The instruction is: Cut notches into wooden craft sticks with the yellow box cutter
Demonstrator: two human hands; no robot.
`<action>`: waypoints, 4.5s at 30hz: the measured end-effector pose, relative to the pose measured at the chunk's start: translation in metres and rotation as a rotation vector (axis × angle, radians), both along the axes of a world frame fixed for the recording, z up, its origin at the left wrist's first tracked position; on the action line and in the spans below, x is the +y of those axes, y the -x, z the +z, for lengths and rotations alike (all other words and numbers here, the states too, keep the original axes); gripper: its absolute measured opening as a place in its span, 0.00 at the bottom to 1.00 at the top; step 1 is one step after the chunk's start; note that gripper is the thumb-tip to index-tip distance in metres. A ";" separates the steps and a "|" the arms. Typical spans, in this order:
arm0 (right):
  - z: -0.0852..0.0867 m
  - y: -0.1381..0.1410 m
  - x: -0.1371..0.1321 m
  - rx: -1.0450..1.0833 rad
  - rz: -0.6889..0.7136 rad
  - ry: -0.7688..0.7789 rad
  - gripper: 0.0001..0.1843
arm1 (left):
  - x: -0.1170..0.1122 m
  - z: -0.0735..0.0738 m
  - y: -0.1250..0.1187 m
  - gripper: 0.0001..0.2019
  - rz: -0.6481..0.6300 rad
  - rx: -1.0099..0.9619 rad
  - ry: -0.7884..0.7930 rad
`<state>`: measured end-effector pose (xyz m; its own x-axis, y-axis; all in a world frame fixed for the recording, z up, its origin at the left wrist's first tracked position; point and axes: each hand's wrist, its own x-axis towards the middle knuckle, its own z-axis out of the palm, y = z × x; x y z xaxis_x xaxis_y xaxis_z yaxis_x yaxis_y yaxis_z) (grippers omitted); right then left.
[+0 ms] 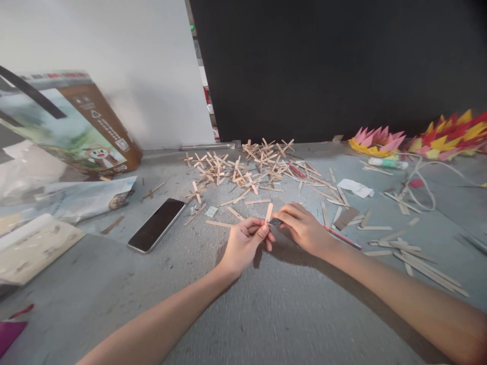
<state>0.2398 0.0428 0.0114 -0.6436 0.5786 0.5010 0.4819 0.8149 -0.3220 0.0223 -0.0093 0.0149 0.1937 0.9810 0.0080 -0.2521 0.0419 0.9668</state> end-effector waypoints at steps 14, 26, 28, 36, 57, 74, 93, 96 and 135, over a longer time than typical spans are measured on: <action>-0.001 0.001 0.001 -0.055 -0.032 -0.044 0.12 | 0.001 0.001 0.000 0.15 0.047 -0.026 -0.052; 0.035 0.001 -0.005 0.057 -0.194 0.391 0.15 | 0.005 -0.003 0.002 0.16 0.132 0.018 -0.012; 0.044 0.005 -0.011 0.055 -0.219 0.457 0.13 | 0.006 -0.003 0.002 0.16 0.165 0.046 0.003; 0.053 0.015 -0.031 0.137 -0.172 0.914 0.21 | 0.003 -0.003 -0.001 0.16 0.225 0.111 0.014; 0.056 0.016 -0.036 0.045 -0.184 0.879 0.22 | -0.001 -0.005 -0.003 0.14 0.215 0.165 -0.058; 0.055 0.008 -0.036 -0.349 -0.177 0.157 0.22 | -0.002 0.001 -0.004 0.17 0.161 0.152 0.005; 0.075 -0.002 -0.029 -0.663 -0.088 -0.224 0.27 | 0.000 -0.009 -0.005 0.20 0.128 0.087 0.019; 0.076 -0.004 -0.027 -0.652 -0.064 -0.216 0.26 | 0.000 -0.007 -0.006 0.21 0.120 0.073 0.034; 0.058 0.013 -0.035 -0.061 -0.177 0.773 0.17 | 0.000 -0.004 -0.004 0.19 0.154 0.097 0.006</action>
